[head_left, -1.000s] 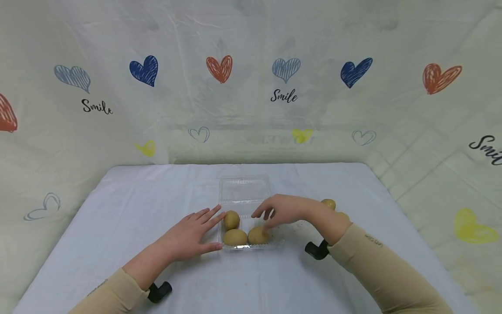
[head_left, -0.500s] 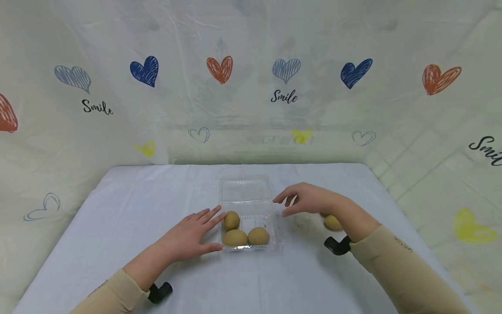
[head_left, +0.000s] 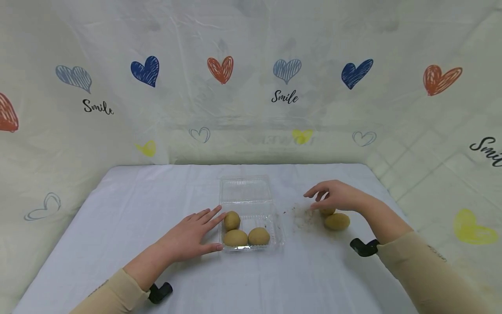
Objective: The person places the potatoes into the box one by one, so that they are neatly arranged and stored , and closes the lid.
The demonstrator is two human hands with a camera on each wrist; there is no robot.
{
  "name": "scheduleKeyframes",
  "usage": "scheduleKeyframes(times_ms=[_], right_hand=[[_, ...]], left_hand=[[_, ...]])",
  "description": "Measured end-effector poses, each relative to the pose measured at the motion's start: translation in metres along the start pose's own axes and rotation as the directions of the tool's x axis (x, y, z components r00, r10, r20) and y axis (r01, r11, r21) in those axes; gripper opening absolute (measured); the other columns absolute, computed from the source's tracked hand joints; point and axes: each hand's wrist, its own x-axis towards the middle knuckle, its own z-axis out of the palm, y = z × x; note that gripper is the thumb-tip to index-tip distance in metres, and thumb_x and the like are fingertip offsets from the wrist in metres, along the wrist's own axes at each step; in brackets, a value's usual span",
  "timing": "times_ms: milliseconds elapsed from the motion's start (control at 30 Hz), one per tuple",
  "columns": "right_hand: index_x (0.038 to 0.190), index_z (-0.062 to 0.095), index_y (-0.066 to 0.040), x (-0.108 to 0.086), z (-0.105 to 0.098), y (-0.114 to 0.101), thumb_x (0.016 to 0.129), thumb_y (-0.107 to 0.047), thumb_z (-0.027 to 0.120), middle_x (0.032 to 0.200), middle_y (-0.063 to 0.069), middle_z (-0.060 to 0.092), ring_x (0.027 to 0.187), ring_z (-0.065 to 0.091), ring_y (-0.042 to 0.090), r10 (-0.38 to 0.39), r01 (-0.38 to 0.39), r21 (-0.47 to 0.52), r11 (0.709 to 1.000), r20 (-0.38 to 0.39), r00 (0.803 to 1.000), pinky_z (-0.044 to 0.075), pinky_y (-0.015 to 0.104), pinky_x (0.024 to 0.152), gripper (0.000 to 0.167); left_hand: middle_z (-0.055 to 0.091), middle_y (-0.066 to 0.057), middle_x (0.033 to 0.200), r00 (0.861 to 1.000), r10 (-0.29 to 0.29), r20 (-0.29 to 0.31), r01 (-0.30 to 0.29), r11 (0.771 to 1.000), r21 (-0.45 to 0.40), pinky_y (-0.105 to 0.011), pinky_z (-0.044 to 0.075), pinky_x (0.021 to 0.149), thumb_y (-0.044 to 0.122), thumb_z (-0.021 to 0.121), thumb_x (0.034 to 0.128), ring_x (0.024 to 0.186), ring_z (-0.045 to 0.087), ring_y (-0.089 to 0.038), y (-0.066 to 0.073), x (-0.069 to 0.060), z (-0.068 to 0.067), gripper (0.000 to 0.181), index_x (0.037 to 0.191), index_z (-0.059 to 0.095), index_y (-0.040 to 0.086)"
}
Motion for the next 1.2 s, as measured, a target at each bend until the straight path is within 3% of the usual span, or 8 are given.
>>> scheduleKeyframes(times_ms=[400, 667, 933, 1200], right_hand=[[0.122, 0.071, -0.021, -0.017, -0.011, 0.031, 0.088, -0.037, 0.076, 0.123, 0.006, 0.065, 0.11, 0.058, 0.028, 0.014, -0.021, -0.08, 0.997, -0.083, 0.996, 0.05, 0.04, 0.082, 0.038], [0.13, 0.066, -0.012, -0.015, -0.006, 0.047, 0.088, -0.041, 0.074, 0.127, 0.017, 0.061, 0.114, 0.055, 0.036, 0.067, -0.073, -0.111, 0.991, -0.056, 0.996, 0.05, 0.047, 0.084, 0.052], [0.13, 0.065, -0.008, -0.009, 0.006, 0.063, 0.088, -0.041, 0.075, 0.121, 0.008, 0.065, 0.103, 0.058, 0.025, 0.078, -0.08, -0.083, 0.993, -0.028, 0.997, 0.049, 0.035, 0.076, 0.055], [0.132, 0.063, -0.008, -0.007, 0.012, 0.069, 0.088, -0.042, 0.075, 0.123, 0.01, 0.064, 0.102, 0.057, 0.024, 0.078, -0.08, -0.062, 0.995, -0.044, 0.996, 0.048, 0.035, 0.076, 0.057]], left_hand=[[0.011, 0.005, 0.166, 1.0, 0.0, 0.0, 0.0, 1.0, 0.0, -0.053, 0.027, 0.115, 0.073, 0.049, 0.09, 0.148, 0.025, -0.029, -0.001, 0.001, 0.0, 0.087, 0.16, 0.019, 0.03], [0.013, 0.002, 0.166, 1.0, 0.004, -0.001, -0.004, 1.0, -0.007, -0.053, 0.027, 0.115, 0.071, 0.051, 0.0903, 0.148, 0.025, -0.029, -0.001, 0.001, 0.001, 0.086, 0.16, 0.019, 0.031], [0.013, 0.003, 0.166, 1.0, 0.01, -0.014, -0.01, 1.0, -0.003, -0.052, 0.027, 0.115, 0.07, 0.052, 0.0906, 0.148, 0.025, -0.029, 0.0, 0.0, 0.001, 0.086, 0.16, 0.02, 0.03], [0.014, 0.002, 0.166, 1.0, 0.013, -0.016, -0.013, 1.0, -0.006, -0.053, 0.027, 0.115, 0.069, 0.052, 0.0906, 0.148, 0.025, -0.03, -0.001, 0.0, 0.001, 0.086, 0.16, 0.02, 0.029]])
